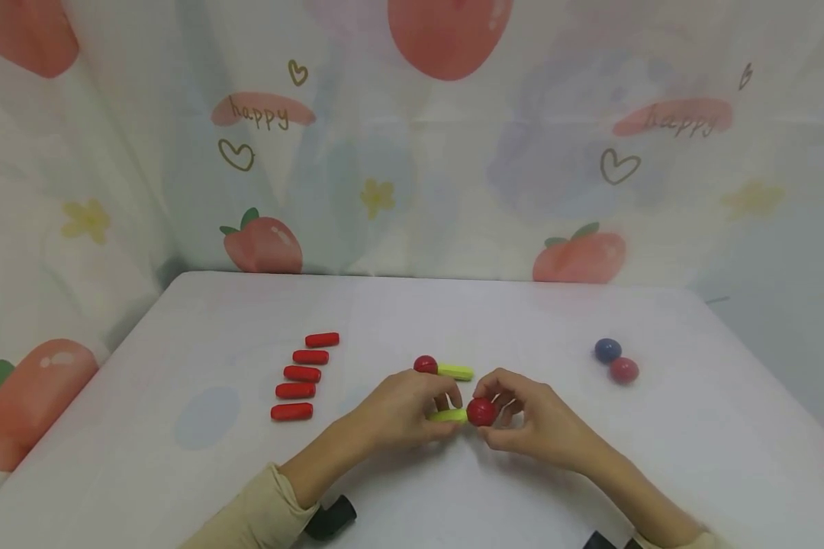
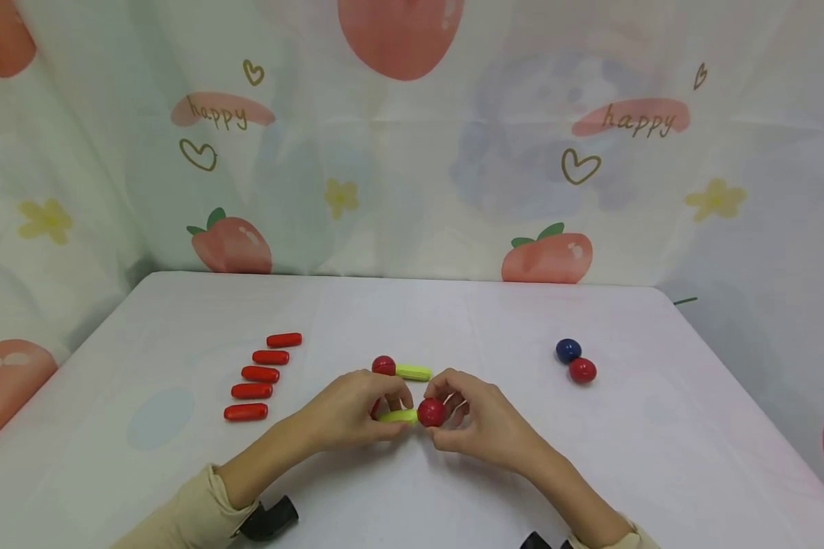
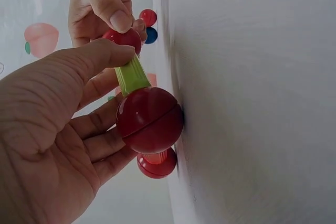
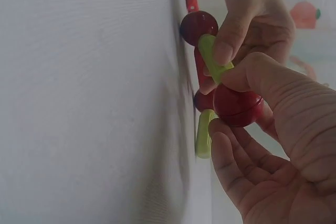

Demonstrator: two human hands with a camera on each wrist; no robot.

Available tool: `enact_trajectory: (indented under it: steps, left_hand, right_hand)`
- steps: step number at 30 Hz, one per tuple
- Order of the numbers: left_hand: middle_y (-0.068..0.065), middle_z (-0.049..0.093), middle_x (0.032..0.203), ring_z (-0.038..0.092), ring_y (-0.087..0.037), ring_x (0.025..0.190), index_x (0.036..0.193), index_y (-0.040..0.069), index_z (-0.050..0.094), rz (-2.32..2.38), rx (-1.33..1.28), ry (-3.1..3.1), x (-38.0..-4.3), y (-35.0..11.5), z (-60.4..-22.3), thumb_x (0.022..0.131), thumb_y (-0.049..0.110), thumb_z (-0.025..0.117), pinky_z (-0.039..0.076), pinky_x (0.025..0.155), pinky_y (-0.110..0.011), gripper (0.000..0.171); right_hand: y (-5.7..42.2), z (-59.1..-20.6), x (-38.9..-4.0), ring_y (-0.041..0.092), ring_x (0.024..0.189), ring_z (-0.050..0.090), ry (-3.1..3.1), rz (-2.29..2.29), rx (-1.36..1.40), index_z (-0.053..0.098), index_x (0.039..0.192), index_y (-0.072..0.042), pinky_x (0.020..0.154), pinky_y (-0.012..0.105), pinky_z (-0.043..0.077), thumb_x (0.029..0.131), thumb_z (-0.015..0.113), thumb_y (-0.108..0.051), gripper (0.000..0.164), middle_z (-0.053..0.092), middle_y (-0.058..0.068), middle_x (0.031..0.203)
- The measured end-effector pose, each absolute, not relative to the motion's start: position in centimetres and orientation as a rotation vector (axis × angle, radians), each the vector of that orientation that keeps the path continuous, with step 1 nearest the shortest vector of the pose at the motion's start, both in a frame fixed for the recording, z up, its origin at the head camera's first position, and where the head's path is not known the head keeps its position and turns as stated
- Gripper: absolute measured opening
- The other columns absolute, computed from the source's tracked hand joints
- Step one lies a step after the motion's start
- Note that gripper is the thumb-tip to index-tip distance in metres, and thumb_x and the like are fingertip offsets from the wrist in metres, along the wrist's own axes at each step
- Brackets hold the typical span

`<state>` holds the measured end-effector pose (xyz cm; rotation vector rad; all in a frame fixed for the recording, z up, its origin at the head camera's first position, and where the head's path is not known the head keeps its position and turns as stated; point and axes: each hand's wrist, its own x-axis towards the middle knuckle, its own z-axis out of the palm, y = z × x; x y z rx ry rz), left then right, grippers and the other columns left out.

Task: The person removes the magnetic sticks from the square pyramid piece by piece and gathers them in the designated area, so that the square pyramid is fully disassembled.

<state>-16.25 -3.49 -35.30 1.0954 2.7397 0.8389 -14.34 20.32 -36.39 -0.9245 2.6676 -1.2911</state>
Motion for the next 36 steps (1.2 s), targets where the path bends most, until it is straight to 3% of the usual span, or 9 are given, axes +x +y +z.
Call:
enact_trajectory:
  steps: [12,21,26,30,36]
  left_hand:
    - [0.009,0.066,0.078,0.056,-0.002,0.070,0.096,0.016,0.070,0.917,0.969,2.729,-16.1,-3.7,-35.3,0.086,0.019,0.083,0.048,0.065,-0.018,0.017]
    - [0.006,0.071,0.084,0.060,-0.006,0.074,0.096,0.015,0.071,0.962,1.013,2.756,-15.9,-3.8,-35.3,0.087,0.020,0.081,0.048,0.068,-0.019,0.015]
    - [0.005,0.071,0.086,0.062,-0.009,0.075,0.097,0.015,0.070,0.981,1.032,2.738,-15.8,-3.9,-35.3,0.087,0.018,0.080,0.047,0.068,-0.019,0.014]
    - [0.007,0.071,0.087,0.062,-0.008,0.076,0.097,0.016,0.070,0.963,1.026,2.741,-15.8,-3.9,-35.3,0.087,0.019,0.080,0.047,0.068,-0.018,0.015]
    - [0.007,0.072,0.086,0.061,-0.008,0.075,0.096,0.016,0.070,0.963,1.040,2.742,-15.8,-3.8,-35.2,0.087,0.021,0.081,0.046,0.066,-0.017,0.015]
  right_hand:
    - [20.2,-35.9,-13.9,0.011,0.084,0.064,2.683,-1.274,-0.904,0.059,0.105,-0.021,0.077,0.026,0.056,0.078,0.085,-0.004,0.040,0.066,-0.009,0.093]
    - [23.6,-35.4,-13.6,0.009,0.083,0.064,2.861,-1.236,-0.776,0.060,0.105,-0.018,0.075,0.023,0.056,0.077,0.087,-0.005,0.041,0.066,-0.008,0.093]
    - [26.8,-35.3,-13.2,0.009,0.083,0.063,2.959,-1.122,-0.559,0.059,0.107,-0.012,0.074,0.020,0.055,0.077,0.090,-0.013,0.042,0.067,-0.003,0.095]
    - [29.3,-35.2,-13.0,0.017,0.088,0.066,3.008,-1.007,-0.326,0.057,0.112,-0.005,0.072,0.018,0.055,0.079,0.089,-0.019,0.047,0.069,0.005,0.100]
    - [32.9,-35.3,-13.2,0.032,0.097,0.066,3.032,-0.883,-0.057,0.056,0.117,-0.003,0.070,0.028,0.059,0.084,0.085,-0.030,0.052,0.068,0.014,0.108]
